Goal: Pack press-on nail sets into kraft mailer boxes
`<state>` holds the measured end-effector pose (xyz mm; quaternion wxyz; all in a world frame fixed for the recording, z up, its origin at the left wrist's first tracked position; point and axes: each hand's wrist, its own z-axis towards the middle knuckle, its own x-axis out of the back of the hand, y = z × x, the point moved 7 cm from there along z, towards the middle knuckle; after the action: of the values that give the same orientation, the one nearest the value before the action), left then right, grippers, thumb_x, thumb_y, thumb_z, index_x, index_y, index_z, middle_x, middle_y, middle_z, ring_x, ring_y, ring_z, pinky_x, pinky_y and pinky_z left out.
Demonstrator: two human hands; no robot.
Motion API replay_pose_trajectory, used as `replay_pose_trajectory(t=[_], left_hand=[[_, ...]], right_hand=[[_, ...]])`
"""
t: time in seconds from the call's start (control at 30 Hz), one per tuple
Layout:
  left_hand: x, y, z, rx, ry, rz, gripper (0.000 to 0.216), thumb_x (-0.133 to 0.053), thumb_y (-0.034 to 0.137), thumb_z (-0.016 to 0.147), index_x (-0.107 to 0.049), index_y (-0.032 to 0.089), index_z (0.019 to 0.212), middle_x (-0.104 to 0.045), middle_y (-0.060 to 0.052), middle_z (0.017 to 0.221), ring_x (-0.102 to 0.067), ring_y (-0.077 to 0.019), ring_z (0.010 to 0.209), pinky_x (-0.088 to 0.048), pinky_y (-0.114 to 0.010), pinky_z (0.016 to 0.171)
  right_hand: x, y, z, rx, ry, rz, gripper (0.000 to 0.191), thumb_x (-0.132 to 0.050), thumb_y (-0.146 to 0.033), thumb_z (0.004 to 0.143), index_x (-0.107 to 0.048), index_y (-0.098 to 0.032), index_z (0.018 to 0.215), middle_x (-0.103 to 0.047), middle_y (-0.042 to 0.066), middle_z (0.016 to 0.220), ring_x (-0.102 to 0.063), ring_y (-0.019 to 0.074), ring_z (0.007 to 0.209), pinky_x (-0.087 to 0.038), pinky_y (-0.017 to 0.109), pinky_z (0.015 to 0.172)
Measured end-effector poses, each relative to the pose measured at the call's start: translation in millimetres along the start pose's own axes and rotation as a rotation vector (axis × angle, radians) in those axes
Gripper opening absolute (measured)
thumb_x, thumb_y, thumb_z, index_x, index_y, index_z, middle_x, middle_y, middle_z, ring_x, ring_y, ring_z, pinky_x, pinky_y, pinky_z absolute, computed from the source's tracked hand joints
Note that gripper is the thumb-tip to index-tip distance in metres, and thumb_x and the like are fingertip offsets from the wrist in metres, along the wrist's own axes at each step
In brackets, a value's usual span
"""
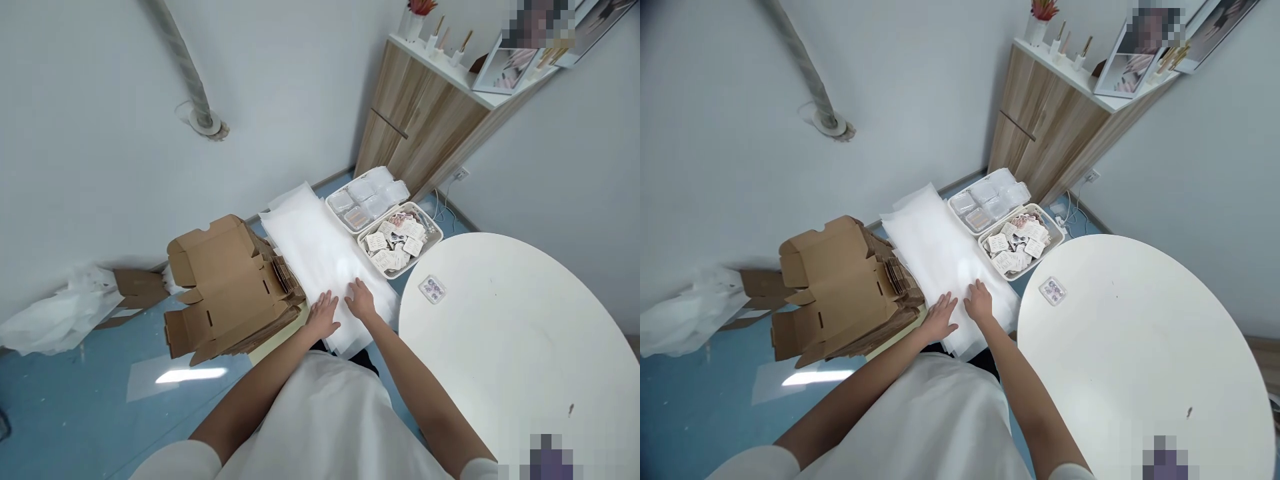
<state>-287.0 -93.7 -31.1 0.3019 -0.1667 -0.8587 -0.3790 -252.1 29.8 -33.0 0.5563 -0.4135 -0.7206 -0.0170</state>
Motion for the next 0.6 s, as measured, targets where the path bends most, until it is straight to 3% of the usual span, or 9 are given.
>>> replay_pose_trajectory(t=[0.13,0.23,0.37,0.43,0.6], left_hand=[[2.0,-2.7,0.7,0.018,0.022,-0.085,0.073,-0.054,0.033,0.069,-0.023,0.017,0.133,-0.012,-0.012,0.144,-0.005,-0.0292,0.132,-0.015,-0.045,0.102],[9.4,-1.9,2.0,0.031,0.110,-0.191,0.066,-0.053,0.033,0.071,-0.030,0.015,0.131,-0.023,-0.013,0.141,-0.015,-0.0281,0.130,-0.018,-0.043,0.103],[25.5,4.5,3.2,-0.019,0.321,-0.571,0.040,-0.041,0.032,0.081,-0.047,0.016,0.117,-0.050,-0.011,0.122,-0.043,-0.0209,0.114,-0.032,-0.036,0.097],[27.7,6.2,5.2,-0.030,0.366,-0.830,0.034,-0.039,0.034,0.082,-0.053,0.016,0.107,-0.059,-0.009,0.107,-0.053,-0.0186,0.100,-0.040,-0.033,0.088],[22.0,-3.4,9.5,0.114,0.434,-1.192,0.027,-0.046,0.036,0.077,-0.058,0.014,0.086,-0.064,-0.006,0.083,-0.058,-0.0157,0.079,-0.046,-0.028,0.071]], right_hand=[[3.8,-20.5,-12.8,0.099,0.088,-0.028,0.039,-0.043,-0.014,0.078,-0.046,-0.021,0.116,-0.040,0.009,0.132,-0.031,0.0251,0.124,-0.017,0.051,0.099],[10.6,-29.4,-21.4,0.136,0.140,-0.023,0.039,-0.037,-0.011,0.079,-0.050,-0.024,0.113,-0.048,0.007,0.125,-0.041,0.0233,0.116,-0.013,0.050,0.100],[17.1,-40.1,-28.7,0.210,0.161,0.034,0.035,-0.035,-0.010,0.080,-0.055,-0.024,0.107,-0.056,0.007,0.114,-0.049,0.0216,0.104,-0.025,0.044,0.096],[20.8,-46.5,-32.2,0.254,0.181,0.117,0.034,-0.035,-0.012,0.081,-0.052,-0.022,0.109,-0.057,0.007,0.109,-0.051,0.0202,0.100,-0.032,0.040,0.092],[35.5,-54.3,-40.3,0.284,0.208,0.419,0.043,-0.048,-0.021,0.075,-0.040,-0.021,0.118,-0.050,0.009,0.114,-0.052,0.0176,0.096,-0.043,0.034,0.083]])
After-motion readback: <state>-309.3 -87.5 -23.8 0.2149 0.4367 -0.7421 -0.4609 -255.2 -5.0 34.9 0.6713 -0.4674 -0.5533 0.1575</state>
